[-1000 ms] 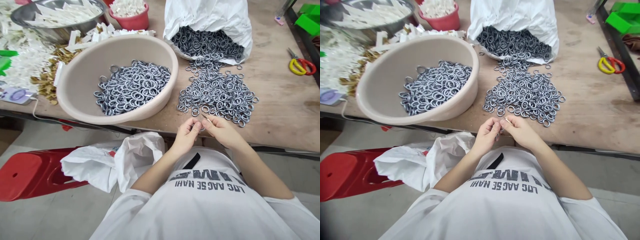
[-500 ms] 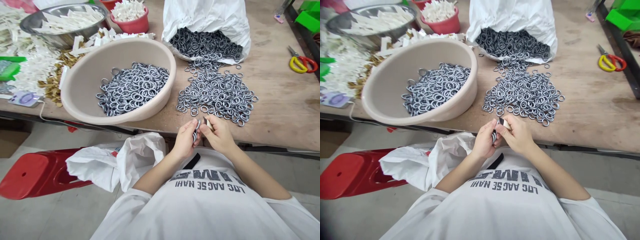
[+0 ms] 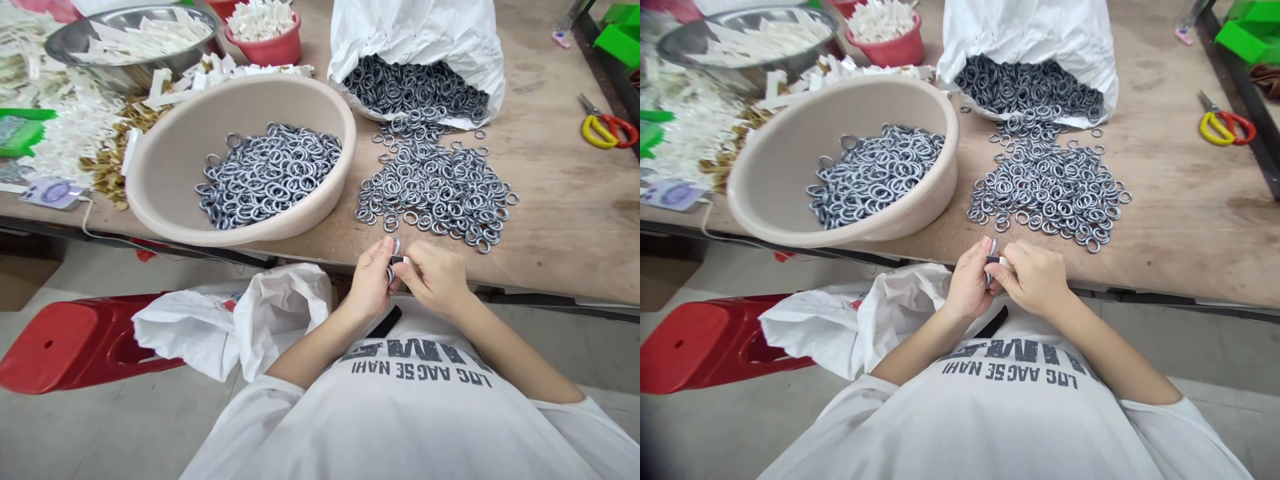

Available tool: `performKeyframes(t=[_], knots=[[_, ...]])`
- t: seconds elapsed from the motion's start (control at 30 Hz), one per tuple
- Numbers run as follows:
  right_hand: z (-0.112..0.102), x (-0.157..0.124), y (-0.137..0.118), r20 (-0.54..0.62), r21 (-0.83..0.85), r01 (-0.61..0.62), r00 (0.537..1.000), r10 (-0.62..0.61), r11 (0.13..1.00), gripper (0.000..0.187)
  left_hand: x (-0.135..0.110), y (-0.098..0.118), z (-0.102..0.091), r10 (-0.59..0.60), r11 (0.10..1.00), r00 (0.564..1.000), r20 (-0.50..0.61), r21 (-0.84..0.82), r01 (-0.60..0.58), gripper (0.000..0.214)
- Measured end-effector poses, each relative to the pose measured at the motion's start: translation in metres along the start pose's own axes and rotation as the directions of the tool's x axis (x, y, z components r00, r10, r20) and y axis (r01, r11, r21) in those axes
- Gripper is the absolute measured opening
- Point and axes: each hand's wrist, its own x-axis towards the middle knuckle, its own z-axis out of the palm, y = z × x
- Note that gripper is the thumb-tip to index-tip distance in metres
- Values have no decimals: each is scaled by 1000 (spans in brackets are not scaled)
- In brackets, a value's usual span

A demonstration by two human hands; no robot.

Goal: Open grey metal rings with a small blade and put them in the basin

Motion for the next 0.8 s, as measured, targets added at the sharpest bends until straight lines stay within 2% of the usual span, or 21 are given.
performKeyframes(t=[0.2,0.33,0.4,0.53,0.57,0.63,0.7,0.8], knots=[[3,-1,-2,-24,-26,20,999,-20,999,45,0,0,-1,8,1000,1000,10,-4,-8,46],[5,2,-3,24,50,-25,999,23,998,48,2,0,-6,11,1000,1000,22,27,-12,44],[5,7,4,23,99,-95,995,94,990,48,-1,0,-8,-4,999,1000,20,40,3,43],[0,18,20,-129,154,-294,941,314,943,47,-10,-1,-10,-79,996,994,74,43,76,45],[-1,19,21,-136,178,-286,941,311,942,45,-11,-2,-11,-86,996,994,69,37,84,46],[0,19,16,-87,232,-190,973,215,954,36,-9,-2,-14,-49,999,998,31,25,48,46],[4,19,7,-27,281,-102,993,115,954,36,-6,-3,-18,17,999,1000,10,33,-17,45],[9,26,1,27,316,-80,997,75,945,33,-4,-3,-25,45,997,999,2,56,-45,45]])
